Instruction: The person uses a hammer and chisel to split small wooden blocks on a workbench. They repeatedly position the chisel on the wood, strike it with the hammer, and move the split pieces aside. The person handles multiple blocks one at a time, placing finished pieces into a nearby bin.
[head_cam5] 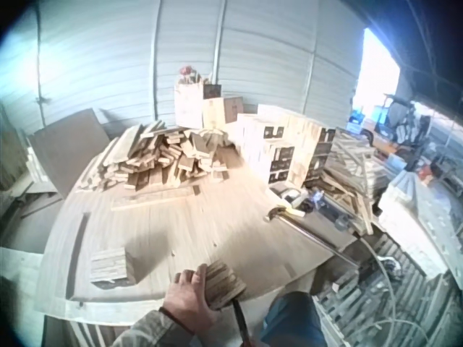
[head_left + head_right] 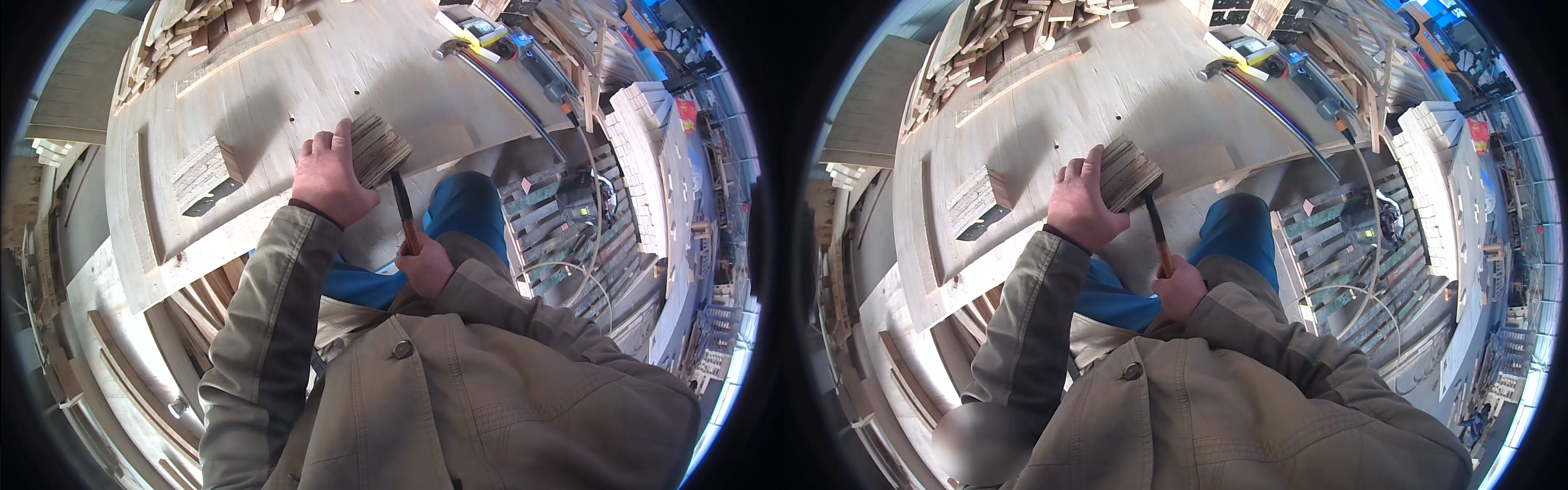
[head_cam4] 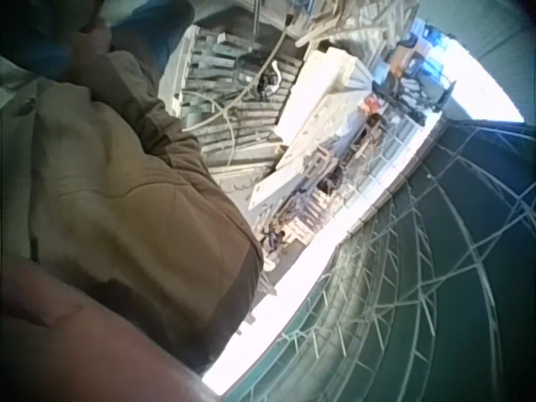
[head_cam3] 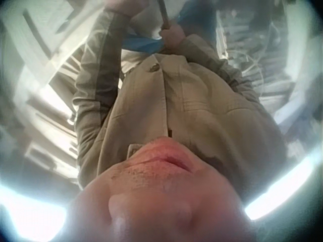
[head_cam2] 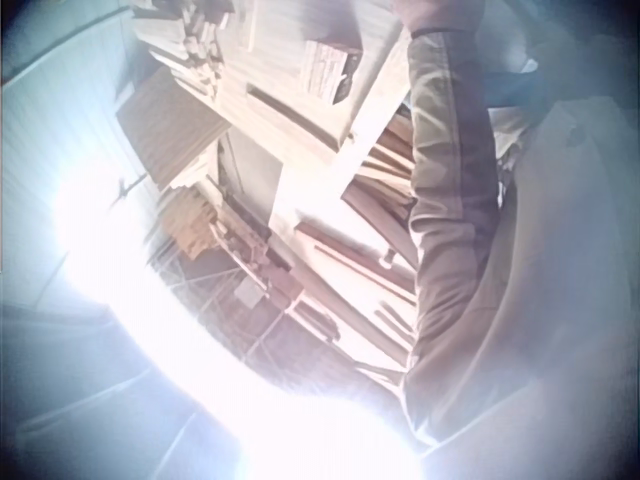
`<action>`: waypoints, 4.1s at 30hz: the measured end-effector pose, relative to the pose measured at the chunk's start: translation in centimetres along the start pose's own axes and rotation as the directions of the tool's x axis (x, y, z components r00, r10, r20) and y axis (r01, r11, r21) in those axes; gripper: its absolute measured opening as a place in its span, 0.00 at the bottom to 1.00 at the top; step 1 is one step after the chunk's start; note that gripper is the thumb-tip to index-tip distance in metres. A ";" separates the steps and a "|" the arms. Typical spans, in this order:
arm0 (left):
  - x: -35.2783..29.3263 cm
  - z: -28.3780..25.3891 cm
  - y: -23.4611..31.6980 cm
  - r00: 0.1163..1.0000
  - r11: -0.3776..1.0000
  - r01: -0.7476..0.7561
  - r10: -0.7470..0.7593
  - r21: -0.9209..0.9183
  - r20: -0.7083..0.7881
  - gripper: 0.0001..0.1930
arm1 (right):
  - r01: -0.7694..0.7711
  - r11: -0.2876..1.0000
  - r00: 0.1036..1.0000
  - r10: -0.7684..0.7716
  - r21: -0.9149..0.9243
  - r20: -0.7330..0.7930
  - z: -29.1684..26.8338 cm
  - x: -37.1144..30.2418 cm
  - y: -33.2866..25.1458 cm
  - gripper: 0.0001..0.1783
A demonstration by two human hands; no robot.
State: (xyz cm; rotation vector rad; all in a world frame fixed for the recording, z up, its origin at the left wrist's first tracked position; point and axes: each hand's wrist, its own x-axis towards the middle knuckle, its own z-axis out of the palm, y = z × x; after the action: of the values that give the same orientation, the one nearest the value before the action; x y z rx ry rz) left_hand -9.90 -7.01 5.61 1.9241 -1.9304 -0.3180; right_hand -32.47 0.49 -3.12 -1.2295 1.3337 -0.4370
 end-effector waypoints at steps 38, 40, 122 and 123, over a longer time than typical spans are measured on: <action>0.1 -0.4 0.1 1.000 1.000 -0.007 0.007 -0.018 -0.005 0.54 | 0.123 0.843 0.988 -0.057 -0.523 0.140 -9.0 1.3 -4.4 0.11; 0.0 -0.3 0.1 1.000 1.000 -0.002 0.001 -0.031 -0.017 0.54 | 0.113 0.856 0.990 -0.057 -0.504 0.126 -8.7 1.2 -4.2 0.10; -0.1 0.1 0.3 0.999 1.000 0.019 -0.020 -0.025 -0.050 0.55 | 0.012 0.987 0.995 0.003 -0.161 0.097 -4.5 0.2 -1.8 0.11; -0.1 0.1 0.2 0.998 1.000 0.018 -0.019 -0.025 -0.054 0.55 | 0.004 0.989 0.997 0.009 -0.148 0.082 -3.7 0.2 -1.6 0.11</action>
State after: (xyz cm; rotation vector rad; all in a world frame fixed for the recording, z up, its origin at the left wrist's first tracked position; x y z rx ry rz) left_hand -10.17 -6.90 5.59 1.9157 -1.8668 -0.2910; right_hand -35.11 -1.83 -1.04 -1.3541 1.3153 -0.2860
